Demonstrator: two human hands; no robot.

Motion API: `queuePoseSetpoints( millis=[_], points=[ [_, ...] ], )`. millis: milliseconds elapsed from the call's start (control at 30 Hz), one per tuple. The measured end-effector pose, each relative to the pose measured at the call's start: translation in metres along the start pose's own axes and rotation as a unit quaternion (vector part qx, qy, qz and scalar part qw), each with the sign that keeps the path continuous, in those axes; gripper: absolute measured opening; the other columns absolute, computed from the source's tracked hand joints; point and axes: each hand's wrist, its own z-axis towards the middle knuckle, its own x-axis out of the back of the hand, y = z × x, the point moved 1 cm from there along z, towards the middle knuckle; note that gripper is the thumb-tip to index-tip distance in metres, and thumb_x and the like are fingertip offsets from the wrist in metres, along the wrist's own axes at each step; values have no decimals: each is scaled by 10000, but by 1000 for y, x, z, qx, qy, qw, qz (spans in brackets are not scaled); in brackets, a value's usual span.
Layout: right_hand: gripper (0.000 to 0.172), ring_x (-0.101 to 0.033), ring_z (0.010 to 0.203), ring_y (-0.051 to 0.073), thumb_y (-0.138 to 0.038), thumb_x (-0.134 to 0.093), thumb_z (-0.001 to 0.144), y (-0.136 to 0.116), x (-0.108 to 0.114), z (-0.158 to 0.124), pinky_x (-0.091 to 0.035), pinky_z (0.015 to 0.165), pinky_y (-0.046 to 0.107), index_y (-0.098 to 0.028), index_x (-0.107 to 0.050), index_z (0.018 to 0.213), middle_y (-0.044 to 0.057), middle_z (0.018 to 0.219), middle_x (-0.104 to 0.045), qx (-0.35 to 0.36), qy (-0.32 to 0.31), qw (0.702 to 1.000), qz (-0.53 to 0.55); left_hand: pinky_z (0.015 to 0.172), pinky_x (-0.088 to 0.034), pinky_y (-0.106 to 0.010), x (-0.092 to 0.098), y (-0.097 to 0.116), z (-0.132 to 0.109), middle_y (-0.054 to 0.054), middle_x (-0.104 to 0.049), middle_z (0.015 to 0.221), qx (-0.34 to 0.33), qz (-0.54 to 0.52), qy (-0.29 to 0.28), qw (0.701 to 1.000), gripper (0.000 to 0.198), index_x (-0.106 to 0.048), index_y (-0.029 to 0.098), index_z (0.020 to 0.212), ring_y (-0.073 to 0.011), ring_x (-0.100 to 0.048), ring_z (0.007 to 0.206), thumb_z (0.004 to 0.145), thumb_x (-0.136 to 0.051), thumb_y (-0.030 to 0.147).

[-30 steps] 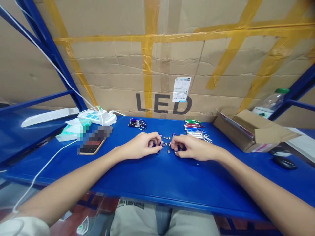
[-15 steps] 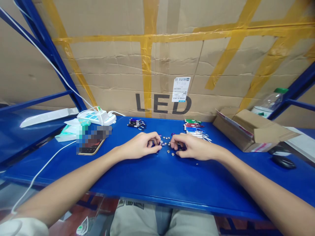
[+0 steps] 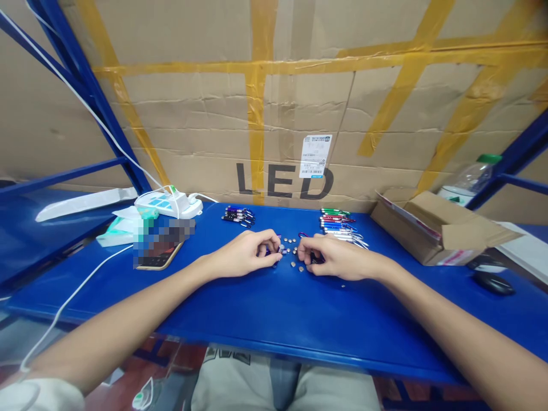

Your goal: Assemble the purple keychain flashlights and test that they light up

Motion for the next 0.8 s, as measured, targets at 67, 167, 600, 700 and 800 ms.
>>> queuePoseSetpoints(
  millis=[67, 167, 600, 700, 800],
  points=[
    [211, -638, 913, 210, -120, -654, 844, 0, 0, 0, -452, 791, 308, -219, -636, 1029, 23, 981, -732, 0, 8, 1000, 1, 673, -458, -243, 0, 0, 0, 15, -727, 797, 2, 5, 2, 1000, 198, -665, 185, 1086, -128, -612, 671, 1008, -697, 364],
    [224, -642, 891, 200, -111, -662, 824, 0, -1, 1, -458, 783, 300, -219, -630, 1017, 17, 974, -729, 2, 15, 1000, 10, 672, -457, -245, 0, -1, 0, 16, -720, 792, 2, 8, 2, 1000, 201, -665, 185, 1092, -129, -609, 669, 1007, -696, 364],
    [141, -626, 858, 200, -157, -675, 863, 1, -2, 4, -420, 779, 306, -224, -624, 976, 10, 951, -742, 4, 37, 999, 6, 676, -466, -253, 0, 1, 0, 19, -715, 798, 3, 6, 1, 1000, 203, -664, 197, 1085, -137, -621, 682, 1003, -692, 380],
    [130, -639, 855, 197, -157, -680, 864, -1, 0, 3, -429, 794, 309, -223, -631, 964, 7, 941, -744, 4, 20, 999, 24, 675, -466, -252, -1, 0, 0, 20, -712, 790, 2, 3, 0, 1000, 202, -662, 194, 1084, -134, -616, 677, 1002, -697, 375],
    [101, -647, 858, 200, -182, -693, 876, -2, 2, 3, -436, 802, 313, -222, -637, 950, 6, 926, -748, 4, 9, 999, 34, 680, -467, -252, -1, 0, 0, 16, -719, 797, 1, 2, 1, 1000, 198, -661, 190, 1084, -133, -614, 679, 1004, -697, 368]
  ],
)
